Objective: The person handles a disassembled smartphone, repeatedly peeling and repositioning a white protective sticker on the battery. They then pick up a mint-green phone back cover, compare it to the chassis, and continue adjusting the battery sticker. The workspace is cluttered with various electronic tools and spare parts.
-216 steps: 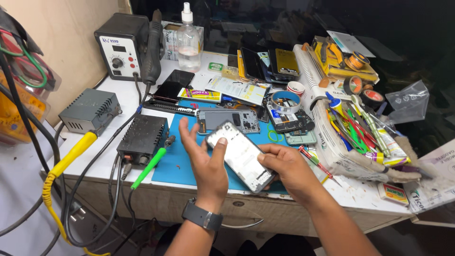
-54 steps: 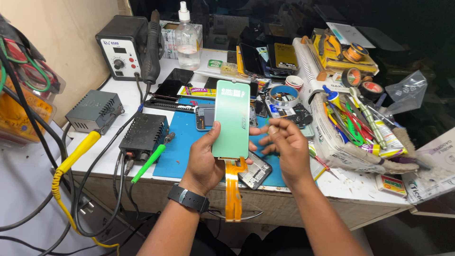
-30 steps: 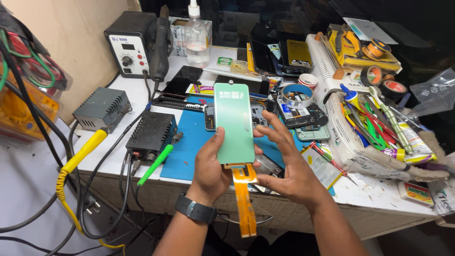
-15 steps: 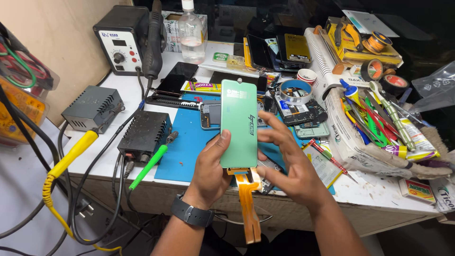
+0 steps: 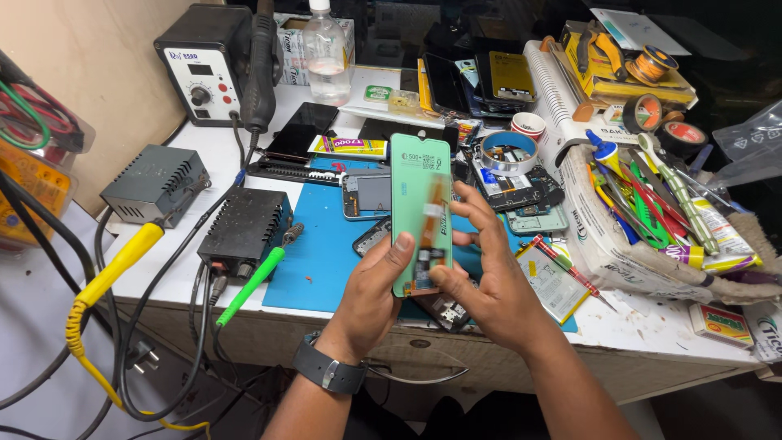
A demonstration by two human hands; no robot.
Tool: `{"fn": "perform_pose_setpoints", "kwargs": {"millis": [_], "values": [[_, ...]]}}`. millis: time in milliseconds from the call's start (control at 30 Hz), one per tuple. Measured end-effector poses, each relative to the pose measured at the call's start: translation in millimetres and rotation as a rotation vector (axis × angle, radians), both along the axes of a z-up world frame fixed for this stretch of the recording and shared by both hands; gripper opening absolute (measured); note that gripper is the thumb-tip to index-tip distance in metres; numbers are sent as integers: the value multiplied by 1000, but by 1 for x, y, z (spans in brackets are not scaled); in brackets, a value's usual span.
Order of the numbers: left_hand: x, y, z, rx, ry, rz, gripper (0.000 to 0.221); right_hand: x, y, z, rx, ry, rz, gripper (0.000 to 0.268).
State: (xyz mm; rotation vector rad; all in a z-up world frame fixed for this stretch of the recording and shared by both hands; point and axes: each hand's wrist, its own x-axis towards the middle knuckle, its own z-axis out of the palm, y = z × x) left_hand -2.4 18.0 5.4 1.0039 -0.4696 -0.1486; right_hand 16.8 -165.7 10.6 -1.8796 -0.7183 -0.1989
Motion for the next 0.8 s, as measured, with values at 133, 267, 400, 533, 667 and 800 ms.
{"fn": "perform_pose_setpoints", "kwargs": {"millis": [133,267,400,533,667,800], "values": [[2,0,-2,-14,-28,-43,62,-1,1,3,5,32,7,78],[2,2,0,-54,22,-63,60,-1,-2,1,105,-31,106,65],[2,3,2,-91,-17,-76,61,0,-9,-2,339,208,148,58],[0,3,4,-83,-15,-83,61,0,-9,-4,319,132,171,56],[-1,4,5,-72,-30,-82,61,1,-9,-6,322,168,148,57],[-1,5,4,-55,-26,-70,61,0,-9,-6,331,206,137,57]]}}
